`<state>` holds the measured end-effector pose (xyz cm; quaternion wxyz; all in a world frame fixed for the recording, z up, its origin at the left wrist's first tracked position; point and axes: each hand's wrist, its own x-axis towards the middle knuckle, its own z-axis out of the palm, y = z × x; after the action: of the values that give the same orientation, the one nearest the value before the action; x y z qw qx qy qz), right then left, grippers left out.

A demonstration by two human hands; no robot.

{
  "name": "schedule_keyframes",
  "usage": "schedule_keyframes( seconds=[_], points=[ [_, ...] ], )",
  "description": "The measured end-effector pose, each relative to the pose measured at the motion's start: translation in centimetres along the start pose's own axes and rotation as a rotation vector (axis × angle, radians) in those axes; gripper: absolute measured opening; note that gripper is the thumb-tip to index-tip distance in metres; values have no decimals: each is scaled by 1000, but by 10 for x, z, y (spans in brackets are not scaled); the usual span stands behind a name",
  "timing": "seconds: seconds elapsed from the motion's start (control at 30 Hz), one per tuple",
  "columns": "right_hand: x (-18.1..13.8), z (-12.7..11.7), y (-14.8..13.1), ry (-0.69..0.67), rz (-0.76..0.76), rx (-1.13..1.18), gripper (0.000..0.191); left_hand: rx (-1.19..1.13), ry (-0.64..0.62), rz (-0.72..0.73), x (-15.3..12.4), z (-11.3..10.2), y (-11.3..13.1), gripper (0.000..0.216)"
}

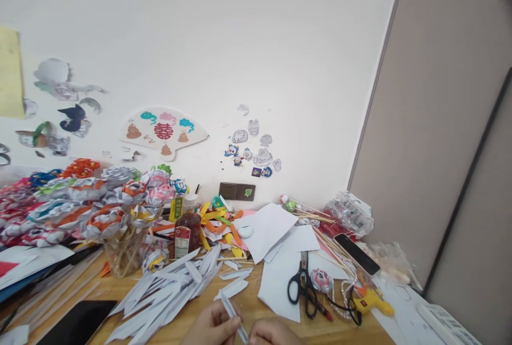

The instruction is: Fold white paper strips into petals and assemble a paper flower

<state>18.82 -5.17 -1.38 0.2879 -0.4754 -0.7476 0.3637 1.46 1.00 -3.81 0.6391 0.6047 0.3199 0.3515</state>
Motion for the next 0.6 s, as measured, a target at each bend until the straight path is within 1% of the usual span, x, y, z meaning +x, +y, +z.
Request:
schedule_keyframes(
  seconds=[0.13,0.3,0.37,0.47,0.6],
  points=[
    [4,5,7,-10,-9,-14,60,60,21,-27,-1,1,4,60],
    [12,18,17,88,-39,-70,64,126,47,-47,-5,5,9,62],
    [13,21,18,103,-60,-78,63,158,60,-53,-6,7,9,62],
    [12,21,17,97,-84,-88,60,202,86,-72,-6,8,10,62],
    [9,16,15,58,-57,-51,54,238,84,-70,-10,10,16,67]
  ],
)
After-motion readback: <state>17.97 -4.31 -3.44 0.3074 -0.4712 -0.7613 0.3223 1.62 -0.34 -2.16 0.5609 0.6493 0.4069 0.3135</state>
